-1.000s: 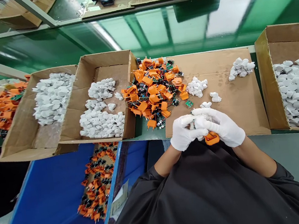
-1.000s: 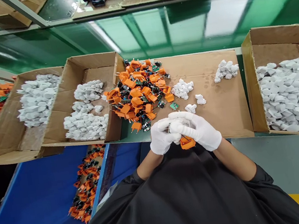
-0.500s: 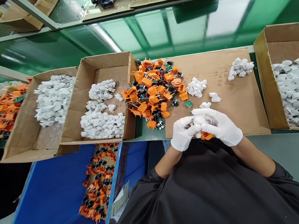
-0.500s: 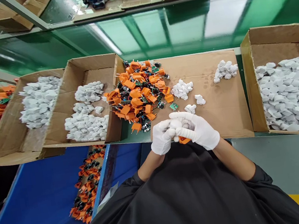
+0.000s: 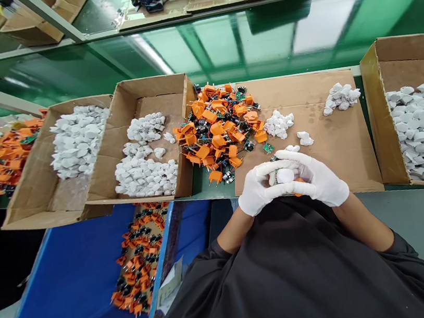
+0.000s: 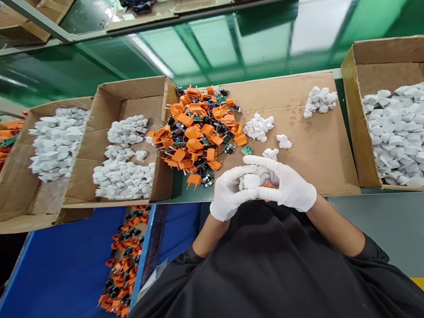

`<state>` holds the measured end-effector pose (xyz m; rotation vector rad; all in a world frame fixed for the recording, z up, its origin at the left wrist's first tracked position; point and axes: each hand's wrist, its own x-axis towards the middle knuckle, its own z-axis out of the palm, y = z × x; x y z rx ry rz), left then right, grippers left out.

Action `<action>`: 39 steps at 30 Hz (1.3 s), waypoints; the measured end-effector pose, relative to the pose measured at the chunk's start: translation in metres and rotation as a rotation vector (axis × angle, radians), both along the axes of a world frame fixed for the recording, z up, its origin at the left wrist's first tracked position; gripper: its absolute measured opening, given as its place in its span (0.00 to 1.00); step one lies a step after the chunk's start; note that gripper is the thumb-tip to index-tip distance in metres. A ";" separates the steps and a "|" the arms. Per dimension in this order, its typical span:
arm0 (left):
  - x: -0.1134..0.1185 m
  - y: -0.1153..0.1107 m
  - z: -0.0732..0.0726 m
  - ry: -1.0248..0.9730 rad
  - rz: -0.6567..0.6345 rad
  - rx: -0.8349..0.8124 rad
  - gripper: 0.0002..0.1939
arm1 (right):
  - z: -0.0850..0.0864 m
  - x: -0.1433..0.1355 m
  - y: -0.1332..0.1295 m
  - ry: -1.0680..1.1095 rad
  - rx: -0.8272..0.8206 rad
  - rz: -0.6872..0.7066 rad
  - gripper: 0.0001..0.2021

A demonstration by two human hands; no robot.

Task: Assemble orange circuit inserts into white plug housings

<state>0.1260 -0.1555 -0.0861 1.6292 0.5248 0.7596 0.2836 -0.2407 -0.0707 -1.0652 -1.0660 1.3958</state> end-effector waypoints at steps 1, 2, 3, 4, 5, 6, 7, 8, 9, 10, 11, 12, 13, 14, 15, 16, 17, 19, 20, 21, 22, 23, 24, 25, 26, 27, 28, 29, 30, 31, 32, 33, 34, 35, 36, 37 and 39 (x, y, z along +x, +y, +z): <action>0.000 0.001 -0.002 -0.024 0.006 0.021 0.23 | 0.000 0.000 0.000 0.003 0.016 0.004 0.34; -0.001 0.003 -0.005 -0.052 0.011 0.043 0.23 | 0.000 0.000 0.000 0.008 0.034 0.012 0.34; -0.001 0.005 -0.007 -0.082 0.016 0.066 0.22 | -0.001 0.001 -0.001 0.014 0.054 0.018 0.34; -0.002 0.006 -0.009 -0.108 0.018 0.092 0.22 | -0.001 0.001 -0.001 0.019 0.070 0.019 0.34; -0.003 0.007 -0.010 -0.126 0.016 0.120 0.22 | -0.001 0.001 -0.002 0.015 0.076 0.013 0.33; -0.004 0.009 -0.010 -0.133 0.010 0.151 0.22 | -0.001 0.000 -0.002 0.000 0.073 -0.001 0.32; -0.005 0.009 -0.009 -0.133 -0.004 0.186 0.21 | 0.000 0.000 -0.003 -0.033 0.064 -0.021 0.30; -0.006 0.010 -0.009 -0.129 -0.022 0.222 0.20 | 0.001 -0.001 -0.004 -0.079 0.054 -0.046 0.29; -0.007 0.011 -0.008 -0.123 -0.038 0.254 0.20 | 0.002 -0.001 -0.004 -0.134 0.048 -0.066 0.29; -0.008 0.012 -0.007 -0.122 -0.052 0.283 0.20 | 0.003 -0.001 -0.005 -0.190 0.051 -0.082 0.29; -0.009 0.012 -0.006 -0.127 -0.063 0.307 0.22 | 0.005 -0.002 -0.006 -0.247 0.060 -0.096 0.29; -0.010 0.013 -0.006 -0.139 -0.073 0.324 0.23 | 0.006 -0.002 -0.007 -0.301 0.072 -0.107 0.29; -0.010 0.014 -0.005 -0.158 -0.078 0.335 0.23 | 0.007 -0.002 -0.007 -0.344 0.084 -0.107 0.29; -0.011 0.014 -0.006 -0.178 -0.083 0.338 0.23 | 0.009 -0.002 -0.008 -0.374 0.095 -0.098 0.29; -0.011 0.015 -0.006 -0.194 -0.092 0.339 0.22 | 0.010 -0.002 -0.008 -0.393 0.102 -0.086 0.29; -0.011 0.016 -0.007 -0.202 -0.099 0.339 0.20 | 0.010 -0.002 -0.009 -0.402 0.105 -0.075 0.29; -0.011 0.016 -0.007 -0.205 -0.101 0.339 0.19 | 0.010 -0.002 -0.009 -0.405 0.104 -0.069 0.28; -0.011 0.017 -0.008 -0.204 -0.102 0.354 0.18 | 0.009 -0.003 -0.010 -0.414 0.094 -0.087 0.26; -0.011 0.017 -0.008 -0.204 -0.101 0.366 0.18 | 0.009 -0.003 -0.010 -0.425 0.087 -0.106 0.25; -0.011 0.017 -0.008 -0.207 -0.100 0.376 0.18 | 0.009 -0.004 -0.011 -0.434 0.082 -0.119 0.24; -0.011 0.016 -0.007 -0.211 -0.101 0.384 0.18 | 0.009 -0.004 -0.011 -0.434 0.078 -0.124 0.24; -0.011 0.016 -0.007 -0.214 -0.104 0.391 0.18 | 0.009 -0.004 -0.011 -0.423 0.074 -0.117 0.24; -0.011 0.016 -0.006 -0.215 -0.105 0.395 0.19 | 0.010 -0.003 -0.011 -0.401 0.074 -0.095 0.24; -0.010 0.015 -0.005 -0.216 -0.105 0.397 0.19 | 0.011 -0.002 -0.011 -0.374 0.074 -0.068 0.24; -0.010 0.015 -0.004 -0.217 -0.103 0.400 0.19 | 0.011 -0.002 -0.010 -0.346 0.073 -0.044 0.24; -0.010 0.014 -0.003 -0.217 -0.102 0.406 0.19 | 0.012 -0.001 -0.010 -0.321 0.070 -0.028 0.24; -0.010 0.014 -0.003 -0.217 -0.101 0.414 0.19 | 0.012 -0.001 -0.009 -0.301 0.067 -0.023 0.23; -0.009 0.013 -0.002 -0.217 -0.099 0.423 0.19 | 0.012 0.000 -0.009 -0.286 0.060 -0.030 0.22; -0.009 0.013 -0.002 -0.215 -0.096 0.433 0.20 | 0.012 0.000 -0.008 -0.274 0.053 -0.043 0.22; -0.009 0.012 -0.002 -0.213 -0.090 0.444 0.19 | 0.011 0.000 -0.008 -0.262 0.047 -0.054 0.22; -0.009 0.011 -0.002 -0.211 -0.082 0.454 0.19 | 0.011 0.000 -0.008 -0.250 0.045 -0.058 0.22; -0.009 0.011 -0.001 -0.208 -0.074 0.463 0.19 | 0.010 0.000 -0.008 -0.238 0.043 -0.053 0.22; -0.009 0.011 -0.001 -0.204 -0.065 0.473 0.19 | 0.010 0.001 -0.008 -0.223 0.042 -0.038 0.23; -0.010 0.010 0.000 -0.200 -0.058 0.482 0.19 | 0.009 0.001 -0.008 -0.208 0.040 -0.021 0.23; -0.010 0.010 0.001 -0.196 -0.052 0.492 0.19 | 0.009 0.001 -0.008 -0.193 0.034 -0.013 0.23; -0.010 0.010 0.002 -0.189 -0.044 0.501 0.18 | 0.008 0.001 -0.008 -0.180 0.025 -0.012 0.22; -0.011 0.010 0.003 -0.171 -0.027 0.523 0.18 | 0.007 0.001 -0.008 -0.167 0.000 -0.035 0.21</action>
